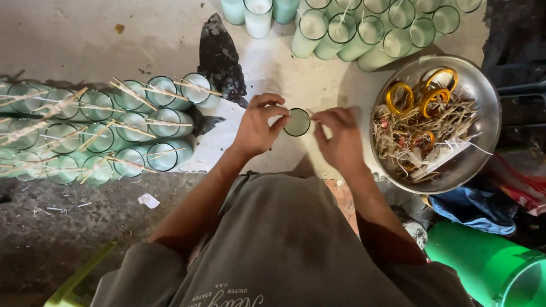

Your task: The person repeatedly picks up small glass containers filled with white wax, inserts wicks into the center, and places the finished candles into a tray. The process is continuous and methodical, with the person handling each container individually.

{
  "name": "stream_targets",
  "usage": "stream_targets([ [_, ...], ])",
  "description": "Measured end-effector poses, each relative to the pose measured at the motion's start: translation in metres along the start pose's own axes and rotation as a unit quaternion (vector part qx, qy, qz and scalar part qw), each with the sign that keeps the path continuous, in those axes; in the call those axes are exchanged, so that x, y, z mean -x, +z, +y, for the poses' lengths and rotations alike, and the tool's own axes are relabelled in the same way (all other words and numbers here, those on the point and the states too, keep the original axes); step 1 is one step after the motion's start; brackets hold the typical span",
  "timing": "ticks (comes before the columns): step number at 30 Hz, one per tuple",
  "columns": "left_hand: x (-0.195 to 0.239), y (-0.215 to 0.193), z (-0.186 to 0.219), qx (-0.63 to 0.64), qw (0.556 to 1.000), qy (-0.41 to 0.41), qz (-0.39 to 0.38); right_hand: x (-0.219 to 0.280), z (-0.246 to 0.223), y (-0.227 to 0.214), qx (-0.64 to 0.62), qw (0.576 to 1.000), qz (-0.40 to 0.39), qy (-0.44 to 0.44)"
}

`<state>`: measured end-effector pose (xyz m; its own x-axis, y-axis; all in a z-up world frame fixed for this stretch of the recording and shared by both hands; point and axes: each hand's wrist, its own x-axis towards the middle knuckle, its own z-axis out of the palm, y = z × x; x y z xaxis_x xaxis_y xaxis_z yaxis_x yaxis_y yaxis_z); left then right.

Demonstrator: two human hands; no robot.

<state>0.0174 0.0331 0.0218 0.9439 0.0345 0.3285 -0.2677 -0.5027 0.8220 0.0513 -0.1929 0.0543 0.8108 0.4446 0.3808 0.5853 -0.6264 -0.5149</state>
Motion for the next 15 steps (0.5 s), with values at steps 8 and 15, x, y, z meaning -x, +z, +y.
stream_targets([
  [8,0.014,0.012,-0.011,0.188,0.961,-0.201,0.015,0.002,-0.010,0.047,0.081,0.993,-0.003,-0.085],
  [15,0.010,0.013,0.007,0.132,0.977,-0.160,0.054,-0.006,-0.019,0.033,-0.060,0.998,-0.011,0.016],
])
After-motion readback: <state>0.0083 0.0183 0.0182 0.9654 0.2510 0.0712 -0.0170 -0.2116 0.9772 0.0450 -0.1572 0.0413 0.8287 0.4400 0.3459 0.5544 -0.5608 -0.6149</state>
